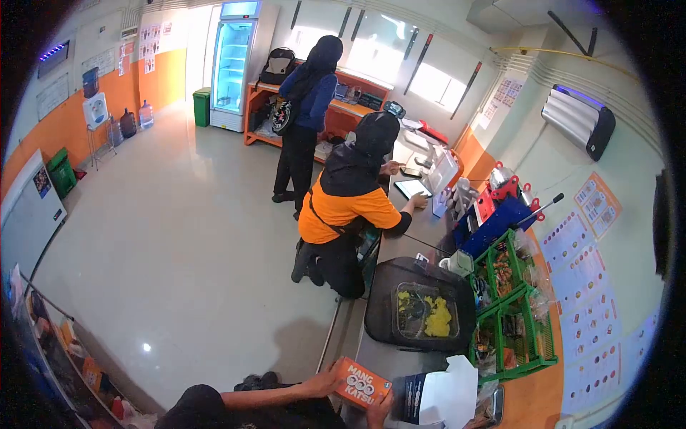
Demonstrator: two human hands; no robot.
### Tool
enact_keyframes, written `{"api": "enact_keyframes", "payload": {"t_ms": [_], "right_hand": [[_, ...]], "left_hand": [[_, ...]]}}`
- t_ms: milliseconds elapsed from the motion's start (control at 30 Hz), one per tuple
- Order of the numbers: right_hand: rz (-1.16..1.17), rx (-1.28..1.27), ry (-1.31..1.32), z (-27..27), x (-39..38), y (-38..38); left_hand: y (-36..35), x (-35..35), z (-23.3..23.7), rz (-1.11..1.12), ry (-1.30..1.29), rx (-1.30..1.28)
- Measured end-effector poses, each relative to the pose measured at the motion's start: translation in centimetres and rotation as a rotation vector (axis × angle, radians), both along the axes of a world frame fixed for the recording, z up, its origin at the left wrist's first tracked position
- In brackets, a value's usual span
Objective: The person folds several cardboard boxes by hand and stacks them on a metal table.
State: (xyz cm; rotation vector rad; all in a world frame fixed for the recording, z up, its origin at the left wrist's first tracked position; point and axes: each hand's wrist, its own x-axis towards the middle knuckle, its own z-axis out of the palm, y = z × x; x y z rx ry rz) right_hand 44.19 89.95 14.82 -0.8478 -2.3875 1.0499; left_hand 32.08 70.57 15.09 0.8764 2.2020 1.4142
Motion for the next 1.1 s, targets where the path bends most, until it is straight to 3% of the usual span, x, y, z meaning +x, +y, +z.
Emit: {"api": "enact_keyframes", "payload": {"t_ms": [67,133,367,433,467,533,567,633,667,733,767,833,1100], "right_hand": [[-0.034,0.047,0.013,0.4,-0.4,-0.8],[-0.001,-0.060,0.090,1.1,-0.4,-1.6],[-0.040,0.077,0.042,-0.4,-0.4,-0.8],[-0.020,-0.198,0.052,0.3,-0.7,-0.2],[-0.022,-0.193,0.053,0.4,-0.7,0.2],[-0.002,-0.208,0.007,0.8,-0.9,0.7],[-0.001,-0.208,0.005,1.0,-1.0,0.7],[-0.097,0.277,0.004,1.8,-1.5,0.2],[-0.100,0.275,0.001,3.2,-2.0,-0.4],[-0.039,0.526,-0.097,5.6,-2.8,-1.5],[-0.045,0.523,-0.100,4.9,-2.8,-1.7],[-0.033,0.600,-0.355,3.5,-3.4,-2.2],[-0.024,0.566,-0.340,4.2,-3.7,-2.8]], "left_hand": [[-0.4,0.0,2.1,-0.003,-0.057,-0.050],[-0.9,0.3,3.2,-0.002,-0.043,-0.052],[0.5,-0.6,-3.4,0.024,0.109,0.006],[1.4,-1.6,-6.2,0.015,-0.005,0.080],[1.2,-1.5,-4.9,0.014,-0.005,0.085],[0.4,-1.3,-1.2,0.084,-0.576,0.145],[0.5,-1.3,-1.3,0.085,-0.577,0.146],[0.8,-1.3,-1.0,0.111,-0.530,0.062],[0.9,-1.2,-0.3,0.108,-0.533,0.059],[1.1,-1.1,1.0,0.091,-0.549,0.074],[1.2,-1.0,1.4,0.085,-0.550,0.070],[1.4,-1.0,1.7,0.089,-0.491,-0.001],[1.9,-1.3,-0.4,0.042,-0.533,-0.126]]}}
